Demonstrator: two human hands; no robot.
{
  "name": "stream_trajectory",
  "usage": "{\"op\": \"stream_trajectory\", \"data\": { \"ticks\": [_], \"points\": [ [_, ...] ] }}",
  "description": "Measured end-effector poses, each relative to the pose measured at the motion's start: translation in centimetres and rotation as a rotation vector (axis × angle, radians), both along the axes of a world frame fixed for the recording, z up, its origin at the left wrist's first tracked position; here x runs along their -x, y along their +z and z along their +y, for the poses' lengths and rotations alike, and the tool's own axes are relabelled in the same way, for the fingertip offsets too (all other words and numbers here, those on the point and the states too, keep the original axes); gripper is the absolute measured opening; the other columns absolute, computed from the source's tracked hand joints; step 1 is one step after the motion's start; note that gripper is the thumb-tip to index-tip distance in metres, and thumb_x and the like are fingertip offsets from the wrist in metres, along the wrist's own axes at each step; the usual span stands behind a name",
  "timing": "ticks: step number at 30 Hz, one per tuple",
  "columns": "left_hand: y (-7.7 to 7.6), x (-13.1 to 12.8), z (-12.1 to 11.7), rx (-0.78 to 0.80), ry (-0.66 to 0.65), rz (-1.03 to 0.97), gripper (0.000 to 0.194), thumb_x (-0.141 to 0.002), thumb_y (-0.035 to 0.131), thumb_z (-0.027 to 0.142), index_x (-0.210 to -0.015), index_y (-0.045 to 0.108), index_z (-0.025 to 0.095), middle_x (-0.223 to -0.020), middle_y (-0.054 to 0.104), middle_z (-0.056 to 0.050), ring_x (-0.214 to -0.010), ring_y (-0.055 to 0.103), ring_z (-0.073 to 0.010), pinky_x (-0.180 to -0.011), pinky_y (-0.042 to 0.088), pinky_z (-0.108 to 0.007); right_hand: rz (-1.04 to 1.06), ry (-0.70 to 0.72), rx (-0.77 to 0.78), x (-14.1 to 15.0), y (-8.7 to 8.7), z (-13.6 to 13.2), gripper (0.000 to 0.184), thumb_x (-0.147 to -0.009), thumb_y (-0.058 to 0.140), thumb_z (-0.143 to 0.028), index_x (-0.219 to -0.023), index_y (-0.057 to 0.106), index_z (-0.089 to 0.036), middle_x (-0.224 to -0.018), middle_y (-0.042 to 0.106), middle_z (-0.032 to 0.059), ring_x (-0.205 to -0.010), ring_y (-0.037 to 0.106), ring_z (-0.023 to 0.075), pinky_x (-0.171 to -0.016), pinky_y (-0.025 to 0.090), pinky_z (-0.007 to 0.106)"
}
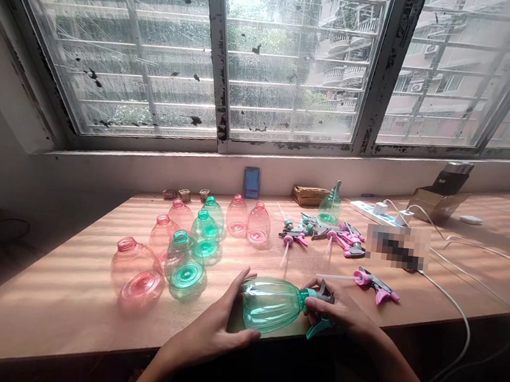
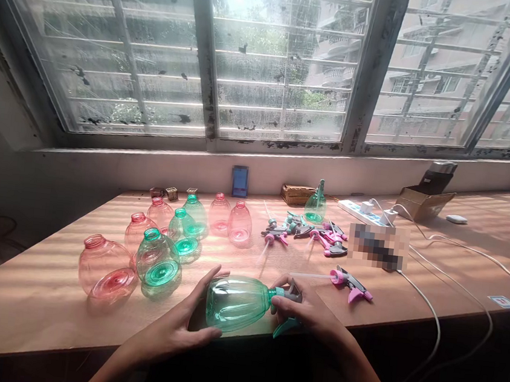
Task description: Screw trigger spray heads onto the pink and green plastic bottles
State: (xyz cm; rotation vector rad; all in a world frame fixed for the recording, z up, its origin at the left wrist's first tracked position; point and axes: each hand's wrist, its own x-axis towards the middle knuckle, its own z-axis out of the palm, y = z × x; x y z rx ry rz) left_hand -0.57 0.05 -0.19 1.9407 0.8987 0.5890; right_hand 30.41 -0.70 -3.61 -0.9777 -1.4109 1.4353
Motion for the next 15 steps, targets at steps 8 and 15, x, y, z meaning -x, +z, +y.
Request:
{"op": "stream_trajectory", "data": {
  "ticks": [8,15],
  "points": [
    [-0.01,0.09,-0.01,0.017,0.005,-0.016,0.099,-0.09,0.071,0.046,-0.162,0.006,0.033,-0.17,0.019,-0.008,-0.157,0.014,-0.0327,-0.127,0.012,-0.052,0.001,0.012,-0.005,-0.09,-0.18,0.03,0.037,-0.084,0.08,-0.046,-0.1,0.06,-0.018,-0.07,0.068,-0.0015,-0.065,0.061,0.0166,-0.062,0.044,0.028],
    [0.28,-0.02,0.07,0.066,0.043,-0.016,0.084,-0.096,0.058,0.053,-0.162,0.012,0.029,-0.17,0.019,-0.008,-0.157,0.014,-0.0316,-0.127,0.01,-0.05,0.007,0.011,0.006,0.01,-0.13,0.05,0.037,-0.084,0.08,-0.045,-0.1,0.06,-0.018,-0.069,0.067,-0.0022,-0.065,0.061,0.0162,-0.061,0.043,0.028]
  ]
}}
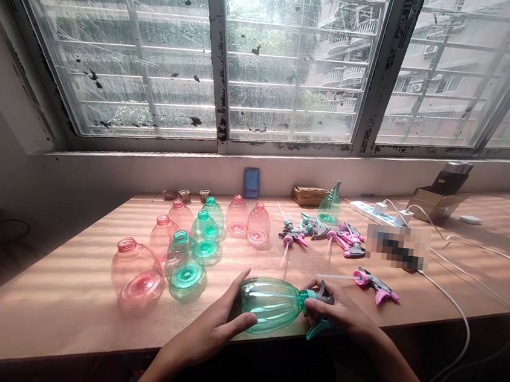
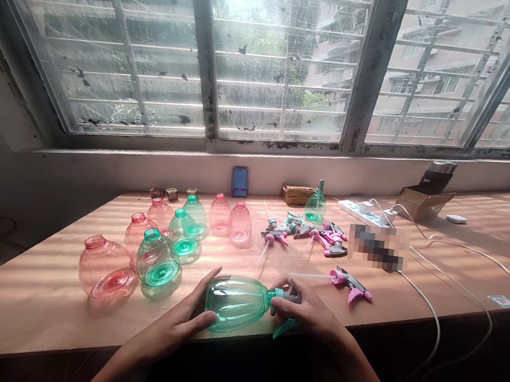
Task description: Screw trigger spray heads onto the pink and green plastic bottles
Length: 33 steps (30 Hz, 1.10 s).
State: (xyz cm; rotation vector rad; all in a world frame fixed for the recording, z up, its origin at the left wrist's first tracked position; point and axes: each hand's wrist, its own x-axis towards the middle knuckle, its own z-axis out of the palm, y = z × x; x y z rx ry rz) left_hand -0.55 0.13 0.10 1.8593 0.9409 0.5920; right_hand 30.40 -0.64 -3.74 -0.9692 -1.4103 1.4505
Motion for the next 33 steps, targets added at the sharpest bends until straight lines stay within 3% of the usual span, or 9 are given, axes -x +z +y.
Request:
{"op": "stream_trajectory", "data": {
  "ticks": [7,13,18,23,27,30,33],
  "points": [
    [0.1,-0.2,-0.3,-0.019,0.009,0.007,0.104,-0.083,0.079,0.038,-0.162,0.012,0.03,-0.17,0.019,-0.007,-0.156,0.016,-0.0326,-0.127,0.015,-0.051,0.013,-0.025,0.007,0.0,0.0,-0.1,0.042,-0.081,0.081,-0.05,-0.1,0.06,-0.019,-0.068,0.067,-0.0018,-0.065,0.061,0.0178,-0.062,0.045,0.029],
    [-1.0,-0.1,0.5,0.003,0.024,-0.039,0.112,-0.079,0.083,0.03,-0.162,0.008,0.029,-0.17,0.02,-0.01,-0.155,0.02,-0.032,-0.127,0.018,-0.052,-0.002,-0.027,0.002,0.0,0.0,-0.1,0.042,-0.081,0.081,-0.05,-0.1,0.06,-0.018,-0.07,0.069,-0.0007,-0.065,0.062,0.0181,-0.062,0.045,0.03],
    [-1.4,-0.4,1.0,-0.048,0.015,-0.13,0.099,-0.074,0.087,0.025,-0.156,0.032,0.029,-0.159,0.043,-0.01,-0.146,0.04,-0.0345,-0.122,0.032,-0.051,0.002,-0.021,-0.016,0.0,-0.1,0.1,0.038,-0.083,0.08,-0.047,-0.1,0.061,-0.018,-0.07,0.067,-0.0011,-0.064,0.061,0.017,-0.061,0.044,0.029],
    [-1.3,-0.8,0.9,0.072,-0.053,-0.253,0.103,-0.081,0.075,0.017,-0.161,0.012,0.032,-0.142,0.059,-0.009,-0.13,0.058,-0.0302,-0.107,0.05,-0.046,0.015,-0.024,-0.013,-0.1,-0.2,0.1,0.039,-0.083,0.08,-0.047,-0.101,0.06,-0.018,-0.069,0.066,-0.0019,-0.064,0.06,0.017,-0.061,0.043,0.029],
    [-1.0,-0.8,0.7,0.091,0.015,-0.227,0.111,-0.075,0.082,0.023,-0.161,0.013,0.031,-0.151,0.049,-0.011,-0.138,0.05,-0.0336,-0.113,0.044,-0.047,0.018,-0.029,-0.01,-0.2,-0.5,0.1,0.038,-0.084,0.079,-0.045,-0.102,0.06,-0.018,-0.07,0.067,-0.0017,-0.065,0.059,0.0164,-0.061,0.042,0.028],
    [-0.5,-0.6,0.5,0.096,0.029,-0.2,0.093,-0.083,0.077,0.035,-0.159,0.024,0.029,-0.154,0.047,-0.011,-0.145,0.04,-0.0356,-0.118,0.037,-0.051,0.02,-0.037,-0.008,-0.2,-0.6,0.2,0.037,-0.085,0.079,-0.045,-0.102,0.06,-0.018,-0.07,0.067,-0.0013,-0.065,0.059,0.0165,-0.062,0.042,0.029],
    [0.0,-0.5,0.4,0.063,-0.014,-0.179,0.076,-0.088,0.073,0.04,-0.154,0.036,0.028,-0.148,0.055,-0.01,-0.142,0.045,-0.0347,-0.12,0.034,-0.053,0.021,-0.057,-0.007,-0.1,-0.4,0.2,0.039,-0.083,0.079,-0.047,-0.101,0.06,-0.018,-0.07,0.068,-0.001,-0.065,0.06,0.017,-0.062,0.043,0.029]
  ]
}}
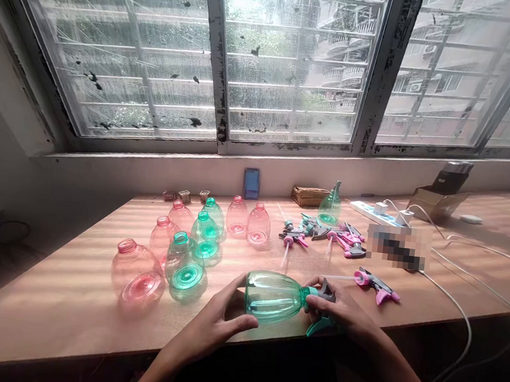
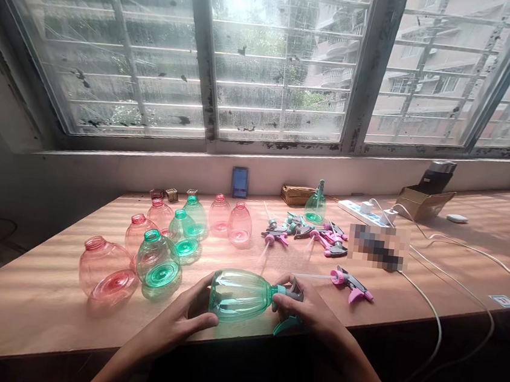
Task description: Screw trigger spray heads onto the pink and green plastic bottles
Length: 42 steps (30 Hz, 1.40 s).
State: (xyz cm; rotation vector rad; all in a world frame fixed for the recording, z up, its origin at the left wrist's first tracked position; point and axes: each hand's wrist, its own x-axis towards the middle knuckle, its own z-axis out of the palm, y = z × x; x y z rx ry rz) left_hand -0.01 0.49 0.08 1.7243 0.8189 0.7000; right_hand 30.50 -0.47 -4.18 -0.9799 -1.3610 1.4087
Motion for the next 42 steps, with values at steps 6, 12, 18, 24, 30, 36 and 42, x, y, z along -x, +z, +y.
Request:
{"op": "stream_trajectory", "data": {
  "ticks": [6,12,18,24,30,36,42],
  "points": [
    [-0.2,0.0,0.0,0.001,0.015,0.015,0.096,-0.082,0.078,0.027,-0.16,0.021,0.032,-0.149,0.054,-0.01,-0.141,0.047,-0.0327,-0.119,0.036,-0.051,0.022,-0.051,0.018,0.3,0.5,0.0,0.046,-0.077,0.082,-0.053,-0.099,0.06,-0.019,-0.069,0.069,-0.0003,-0.062,0.059,0.0171,-0.06,0.044,0.029],
    [-1.3,0.1,0.3,0.024,0.031,-0.027,0.107,-0.077,0.081,0.022,-0.161,0.015,0.031,-0.157,0.043,-0.012,-0.141,0.047,-0.0329,-0.117,0.04,-0.05,0.021,-0.066,0.025,0.3,0.6,0.0,0.05,-0.074,0.083,-0.056,-0.098,0.06,-0.018,-0.068,0.069,0.0004,-0.062,0.059,0.0176,-0.061,0.046,0.03],
    [-0.2,-0.1,-0.1,0.007,0.036,0.027,0.082,-0.086,0.076,0.035,-0.156,0.034,0.031,-0.159,0.043,-0.007,-0.146,0.039,-0.033,-0.124,0.027,-0.05,0.024,-0.069,0.032,0.4,0.7,0.0,0.053,-0.073,0.084,-0.056,-0.099,0.06,-0.018,-0.068,0.07,0.0005,-0.061,0.06,0.0172,-0.06,0.046,0.03],
    [-0.6,-0.5,-0.1,-0.04,0.048,0.021,0.097,-0.084,0.076,0.025,-0.161,0.018,0.032,-0.148,0.054,-0.01,-0.135,0.051,-0.0305,-0.117,0.037,-0.049,0.048,-0.074,0.036,0.4,0.7,0.0,0.051,-0.073,0.084,-0.055,-0.098,0.059,-0.018,-0.069,0.071,0.0008,-0.062,0.062,0.0175,-0.06,0.047,0.029],
    [-0.9,-0.8,-0.2,-0.013,0.155,0.052,0.101,-0.078,0.081,0.027,-0.16,0.021,0.027,-0.153,0.046,-0.012,-0.137,0.047,-0.0327,-0.118,0.035,-0.048,0.035,-0.083,0.032,0.4,0.7,0.1,0.052,-0.074,0.084,-0.055,-0.098,0.058,-0.017,-0.07,0.071,0.0012,-0.063,0.061,0.0168,-0.061,0.047,0.029],
    [0.5,-0.4,-0.2,0.011,0.054,0.046,0.067,-0.087,0.074,0.037,-0.148,0.046,0.029,-0.147,0.055,-0.007,-0.139,0.044,-0.031,-0.12,0.033,-0.047,0.04,-0.064,0.02,0.3,0.5,0.0,0.048,-0.076,0.083,-0.052,-0.099,0.059,-0.017,-0.069,0.07,0.0,-0.062,0.059,0.0153,-0.061,0.046,0.028],
    [-0.8,0.1,0.3,0.017,0.088,0.063,0.096,-0.08,0.08,0.028,-0.159,0.026,0.031,-0.147,0.052,-0.009,-0.137,0.046,-0.0316,-0.118,0.033,-0.048,0.04,-0.067,0.023,0.4,0.6,0.0,0.047,-0.077,0.083,-0.051,-0.098,0.059,-0.017,-0.068,0.07,-0.0003,-0.062,0.059,0.0152,-0.061,0.045,0.028]
  ]
}}
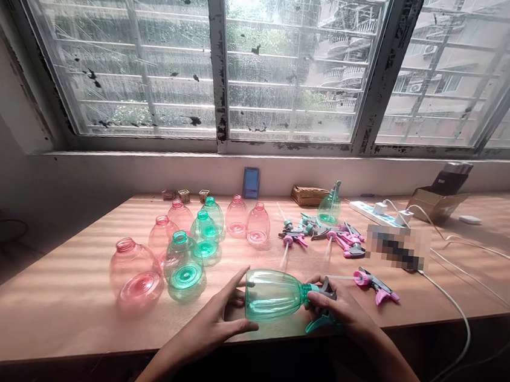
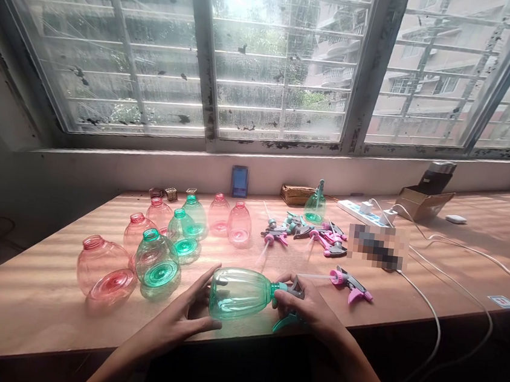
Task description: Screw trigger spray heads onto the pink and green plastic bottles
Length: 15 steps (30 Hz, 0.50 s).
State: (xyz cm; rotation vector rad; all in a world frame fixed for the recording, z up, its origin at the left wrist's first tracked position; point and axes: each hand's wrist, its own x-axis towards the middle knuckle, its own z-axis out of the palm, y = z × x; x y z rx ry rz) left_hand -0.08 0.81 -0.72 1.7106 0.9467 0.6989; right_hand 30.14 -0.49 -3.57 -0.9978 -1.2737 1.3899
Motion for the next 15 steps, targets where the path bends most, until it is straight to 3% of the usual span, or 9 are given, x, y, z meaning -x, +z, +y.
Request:
{"op": "stream_trajectory", "data": {
  "ticks": [5,11,15],
  "points": [
    [-0.22,0.1,0.08,0.031,0.01,0.001,0.101,-0.078,0.082,0.031,-0.16,0.022,0.029,-0.149,0.049,-0.01,-0.14,0.041,-0.032,-0.119,0.031,-0.048,-0.002,0.009,-0.004,-0.04,-0.08,0.0,0.047,-0.077,0.083,-0.051,-0.1,0.059,-0.017,-0.069,0.07,-0.0002,-0.063,0.06,0.016,-0.061,0.046,0.029],
    [0.58,-0.05,-0.08,0.015,-0.032,-0.052,0.076,-0.087,0.073,0.039,-0.154,0.04,0.025,-0.138,0.06,-0.008,-0.134,0.049,-0.0312,-0.118,0.034,-0.046,0.002,0.007,0.001,-0.06,-0.32,0.06,0.049,-0.076,0.084,-0.052,-0.1,0.058,-0.017,-0.069,0.07,0.0002,-0.063,0.059,0.0157,-0.061,0.045,0.029],
    [0.52,0.01,-0.16,-0.008,-0.003,-0.014,0.089,-0.082,0.08,0.032,-0.157,0.033,0.029,-0.149,0.053,-0.009,-0.138,0.047,-0.0314,-0.12,0.031,-0.047,0.007,0.002,0.002,-0.05,-0.26,0.07,0.049,-0.077,0.083,-0.052,-0.1,0.059,-0.017,-0.068,0.069,-0.0004,-0.063,0.059,0.0156,-0.061,0.046,0.028]
  ]
}}
